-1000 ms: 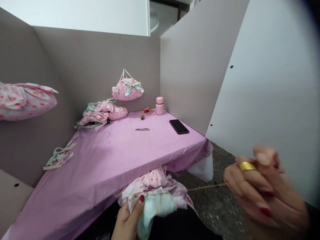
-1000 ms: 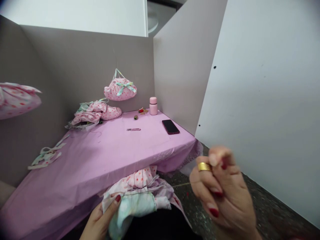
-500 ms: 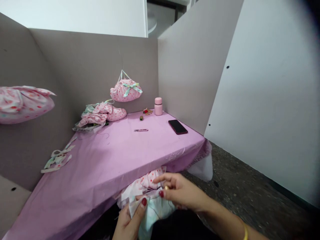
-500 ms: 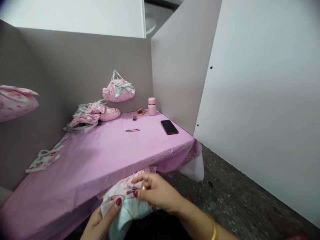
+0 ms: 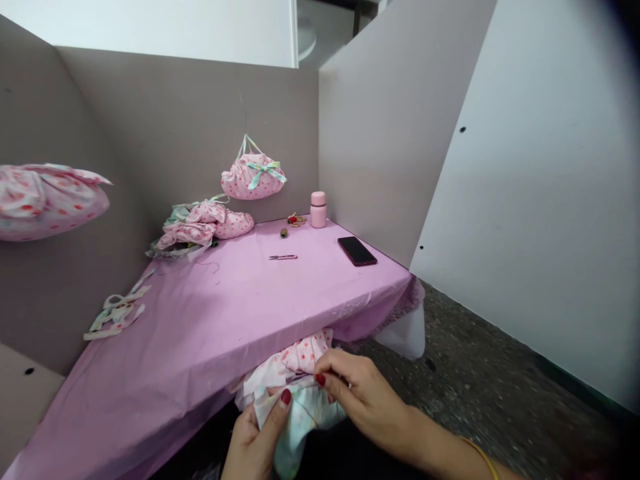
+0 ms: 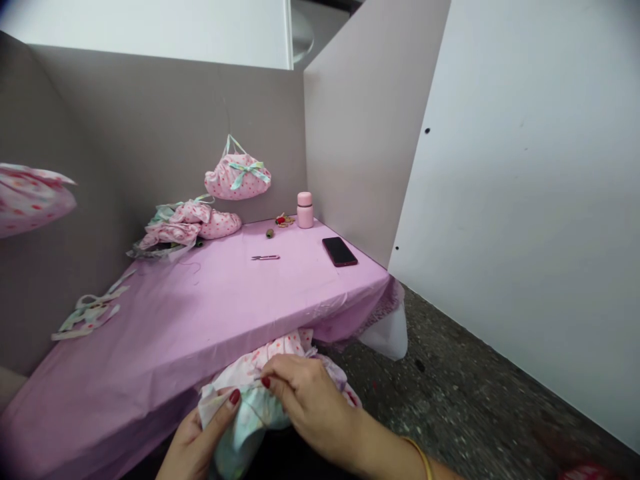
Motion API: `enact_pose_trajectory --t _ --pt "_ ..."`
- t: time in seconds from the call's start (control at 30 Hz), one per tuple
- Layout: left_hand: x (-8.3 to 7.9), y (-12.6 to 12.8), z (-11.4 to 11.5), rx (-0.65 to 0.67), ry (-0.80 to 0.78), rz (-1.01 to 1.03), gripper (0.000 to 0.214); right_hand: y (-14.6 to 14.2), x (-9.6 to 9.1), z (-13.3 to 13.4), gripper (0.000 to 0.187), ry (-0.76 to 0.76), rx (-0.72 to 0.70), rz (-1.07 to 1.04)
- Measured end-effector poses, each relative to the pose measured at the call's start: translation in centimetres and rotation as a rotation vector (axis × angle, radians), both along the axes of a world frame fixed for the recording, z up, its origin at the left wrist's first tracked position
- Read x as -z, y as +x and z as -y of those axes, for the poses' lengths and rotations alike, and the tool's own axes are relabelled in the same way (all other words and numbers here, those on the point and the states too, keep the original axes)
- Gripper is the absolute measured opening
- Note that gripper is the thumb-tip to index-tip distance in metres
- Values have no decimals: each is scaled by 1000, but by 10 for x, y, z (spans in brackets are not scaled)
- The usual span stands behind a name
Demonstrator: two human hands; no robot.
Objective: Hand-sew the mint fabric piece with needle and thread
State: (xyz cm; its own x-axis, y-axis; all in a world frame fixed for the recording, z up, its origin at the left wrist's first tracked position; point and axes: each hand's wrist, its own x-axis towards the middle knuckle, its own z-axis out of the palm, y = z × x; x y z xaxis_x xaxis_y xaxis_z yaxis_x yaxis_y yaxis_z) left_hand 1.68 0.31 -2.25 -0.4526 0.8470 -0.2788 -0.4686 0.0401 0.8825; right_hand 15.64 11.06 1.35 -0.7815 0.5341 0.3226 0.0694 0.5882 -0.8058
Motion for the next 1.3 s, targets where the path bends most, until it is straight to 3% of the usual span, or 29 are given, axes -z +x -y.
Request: enact_pose_trajectory --t 0.17,0.73,1.07,1.3 --pt "-1 0 0 -6 -2 20 28 -2 -2 4 21 -12 -86 70" --pt "4 -1 1 31 44 -27 24 -2 2 6 23 -20 -79 91" --pt "-12 -4 4 153 6 -391 26 0 3 5 23 3 -20 197" --pt "-9 -7 5 122 -62 -560 24 -1 8 5 19 28 -37 207"
